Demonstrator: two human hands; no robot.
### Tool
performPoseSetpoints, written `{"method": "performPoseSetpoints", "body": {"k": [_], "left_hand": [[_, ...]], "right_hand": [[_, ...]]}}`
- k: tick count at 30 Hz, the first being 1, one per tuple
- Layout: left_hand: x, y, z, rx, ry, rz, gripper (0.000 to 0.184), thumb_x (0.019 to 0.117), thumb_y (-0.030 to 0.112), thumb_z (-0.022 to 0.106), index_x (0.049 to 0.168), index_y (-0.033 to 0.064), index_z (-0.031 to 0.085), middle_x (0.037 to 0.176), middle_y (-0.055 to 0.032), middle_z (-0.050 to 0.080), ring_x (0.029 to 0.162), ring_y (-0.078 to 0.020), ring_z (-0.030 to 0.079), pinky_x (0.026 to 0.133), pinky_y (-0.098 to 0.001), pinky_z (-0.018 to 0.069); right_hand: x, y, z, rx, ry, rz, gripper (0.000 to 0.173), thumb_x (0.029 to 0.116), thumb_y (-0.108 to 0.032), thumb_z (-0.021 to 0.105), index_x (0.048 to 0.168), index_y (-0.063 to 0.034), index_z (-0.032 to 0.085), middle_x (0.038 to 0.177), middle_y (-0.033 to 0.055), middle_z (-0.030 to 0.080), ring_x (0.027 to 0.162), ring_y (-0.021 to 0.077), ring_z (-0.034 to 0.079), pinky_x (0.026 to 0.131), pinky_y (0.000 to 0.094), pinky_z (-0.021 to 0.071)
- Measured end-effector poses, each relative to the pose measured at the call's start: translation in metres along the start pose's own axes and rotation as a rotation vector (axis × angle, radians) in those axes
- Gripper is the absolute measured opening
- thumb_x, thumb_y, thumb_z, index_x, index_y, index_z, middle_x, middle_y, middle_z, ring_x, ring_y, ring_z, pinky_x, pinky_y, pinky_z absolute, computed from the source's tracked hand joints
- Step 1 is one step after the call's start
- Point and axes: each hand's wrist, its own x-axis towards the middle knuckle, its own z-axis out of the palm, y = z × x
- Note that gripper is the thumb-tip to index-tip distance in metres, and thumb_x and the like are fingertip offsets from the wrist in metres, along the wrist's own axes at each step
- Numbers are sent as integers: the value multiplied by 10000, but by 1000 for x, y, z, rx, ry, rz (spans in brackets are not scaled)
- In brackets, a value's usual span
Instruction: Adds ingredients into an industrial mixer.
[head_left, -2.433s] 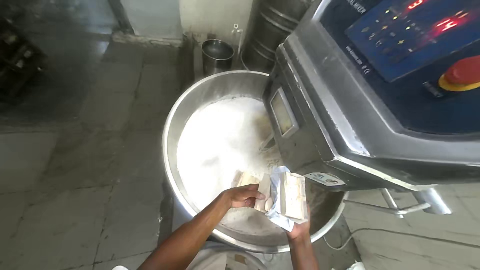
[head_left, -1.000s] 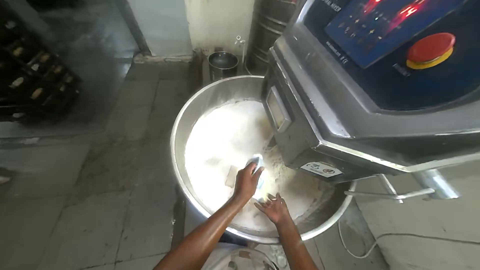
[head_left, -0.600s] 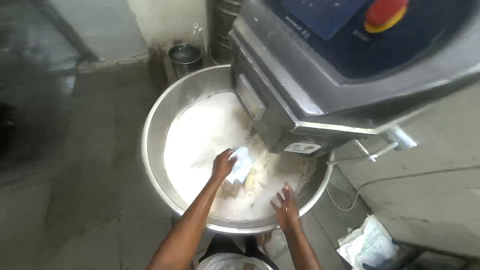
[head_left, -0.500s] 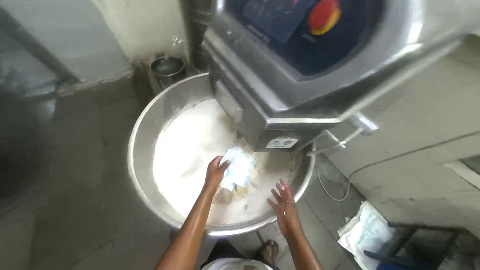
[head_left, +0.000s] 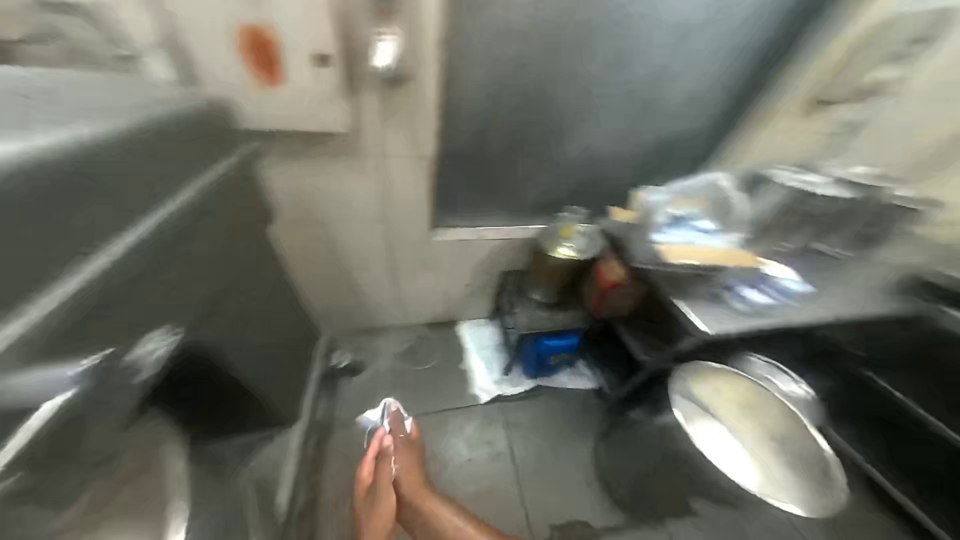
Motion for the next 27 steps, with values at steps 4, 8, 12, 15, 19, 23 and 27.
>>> {"method": "performPoseSetpoints", "body": {"k": [4, 8, 12, 15, 19, 23, 27], "left_hand": [[-3, -10, 125, -65, -345, 78, 414, 1051, 78, 388, 1402, -106, 506, 1429, -217, 560, 1301, -202, 568, 1106, -334, 458], [6, -7, 252, -342, -285, -285, 380, 1083, 110, 437, 1421, -62, 456, 1265, -182, 607, 1084, -194, 624, 948, -333, 525], [3, -14, 356, -232, -463, -473, 402, 1101, 243, 455, 1424, 4, 475, 1256, -194, 629, 1091, -250, 643, 937, -421, 546], [-7, -30, 427, -222, -608, -653, 379, 1103, 267, 450, 1385, 20, 506, 1186, -171, 647, 1039, -236, 646, 899, -417, 548], [2, -35, 541, -292, -691, -806, 274, 1060, 144, 537, 1297, 10, 569, 1046, -143, 677, 898, -196, 667, 780, -355, 571], [61, -3, 685, -387, -761, -733, 299, 1053, 151, 534, 1337, 58, 511, 1053, -108, 613, 871, -164, 600, 747, -324, 538], [165, 62, 861, -379, -685, -407, 359, 1031, 164, 598, 1358, 40, 517, 1132, -122, 622, 925, -183, 606, 801, -353, 531]], "right_hand": [[52, -70, -122, 408, 275, 11, 321, 1103, -272, 437, 1202, -1, 578, 890, 100, 623, 742, 135, 605, 681, 285, 534], [97, -111, -229, 633, 441, -118, 236, 1117, -243, 379, 1178, -49, 498, 760, 58, 548, 559, 116, 536, 497, 269, 492], [111, -137, -316, 111, 638, -382, 261, 1035, -96, 497, 1222, 68, 576, 1050, 167, 646, 917, 175, 643, 820, 328, 559], [117, -147, -394, -58, 679, -389, 303, 1015, -76, 520, 1262, 91, 577, 1229, 218, 619, 1110, 218, 614, 970, 347, 519], [132, -189, -460, 82, 823, -471, 353, 1064, -142, 459, 1360, 43, 506, 1203, 167, 649, 1052, 157, 654, 910, 305, 555], [186, -244, -499, 381, 905, -477, 375, 1096, -209, 436, 1394, 1, 520, 1201, 149, 656, 1036, 181, 659, 898, 354, 566], [238, -284, -539, 836, 918, -344, 349, 1116, -175, 384, 1349, 55, 503, 1146, 155, 673, 986, 185, 704, 879, 305, 581]]}}
